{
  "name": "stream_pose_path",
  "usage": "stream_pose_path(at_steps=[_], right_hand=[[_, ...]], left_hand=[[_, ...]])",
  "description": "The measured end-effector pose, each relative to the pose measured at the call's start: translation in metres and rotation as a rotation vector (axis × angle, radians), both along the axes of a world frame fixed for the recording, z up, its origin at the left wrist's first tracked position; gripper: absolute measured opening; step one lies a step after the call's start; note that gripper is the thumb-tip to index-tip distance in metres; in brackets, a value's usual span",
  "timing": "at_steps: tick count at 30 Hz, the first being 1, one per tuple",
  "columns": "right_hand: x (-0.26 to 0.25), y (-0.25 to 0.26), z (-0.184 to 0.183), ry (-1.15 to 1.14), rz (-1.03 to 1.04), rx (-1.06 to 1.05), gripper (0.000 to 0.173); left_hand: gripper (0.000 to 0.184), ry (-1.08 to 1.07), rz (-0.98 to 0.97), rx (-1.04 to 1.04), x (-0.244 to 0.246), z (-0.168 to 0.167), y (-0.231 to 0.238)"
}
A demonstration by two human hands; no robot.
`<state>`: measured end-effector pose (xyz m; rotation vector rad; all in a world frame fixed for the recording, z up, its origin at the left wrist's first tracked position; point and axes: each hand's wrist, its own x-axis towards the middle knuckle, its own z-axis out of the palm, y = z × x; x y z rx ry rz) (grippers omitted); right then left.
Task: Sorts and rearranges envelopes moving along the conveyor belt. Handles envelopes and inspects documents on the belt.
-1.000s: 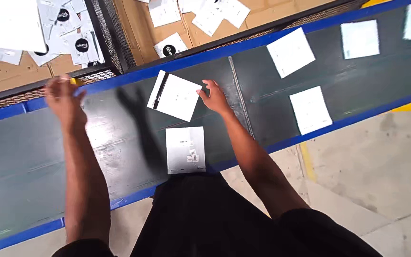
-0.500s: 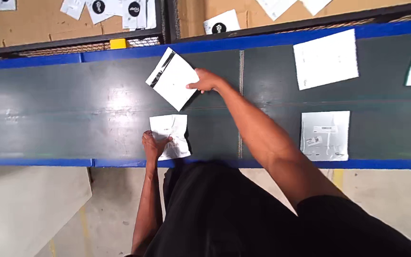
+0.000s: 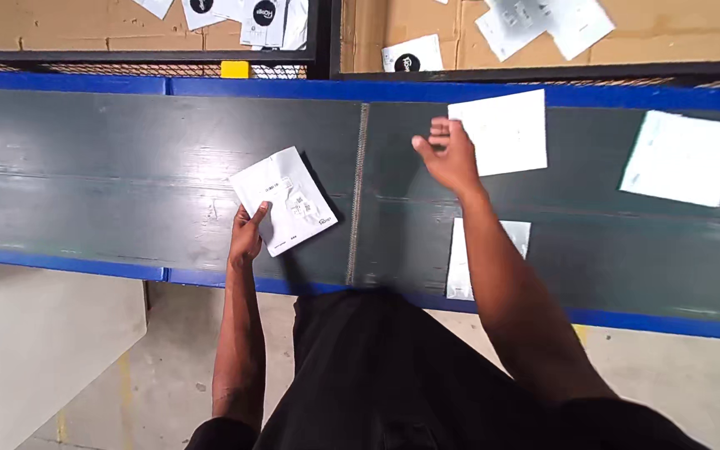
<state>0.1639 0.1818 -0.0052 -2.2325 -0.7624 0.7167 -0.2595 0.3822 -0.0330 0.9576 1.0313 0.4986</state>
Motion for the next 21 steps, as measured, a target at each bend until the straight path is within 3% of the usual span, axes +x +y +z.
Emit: stream_pose_path(at_steps=[3, 6, 8, 10, 13, 15, 18, 21], right_hand=[[-0.055, -0.115, -0.026, -0.184, 0.022, -0.168, 0.072], [-0.113, -0.189, -0.039, -0.2, -0.01, -0.23, 0.077], [-0.143, -0.209, -0.042, -0.191, -0.028, -0.243, 0.076], [-0.159, -0.211, -0.046, -0.202, -0.056, -0.235, 0.074], [-0.167, -0.203, -0.051, -0.211, -0.082, -0.243, 0.072], [-0.156, -0.189, -0.052, -0.211, -0.07, -0.225, 0.072], [-0.138, -0.163, -0.048, -0.248, 0.003, -0.193, 0.075], [-0.12, -0.143, -0.04, -0.257, 0.159, -0.277, 0.09]], left_hand=[[0.045, -0.017, -0.057, 0.022, 0.02, 0.007, 0.016], [0.042, -0.006, -0.204, 0.085, 0.059, 0.018, 0.042], [0.04, -0.001, -0.215, 0.166, 0.088, 0.03, 0.076], [0.04, -0.016, -0.081, 0.234, 0.125, 0.044, 0.128], [0.067, 0.112, 0.031, 0.364, 0.179, 0.047, 0.18], [0.088, 0.294, -0.215, 0.552, 0.217, 0.041, 0.159], [0.09, 0.43, -0.755, 0.8, 0.266, 0.018, 0.102], [0.106, 0.572, -1.05, 1.016, 0.283, -0.026, 0.09]])
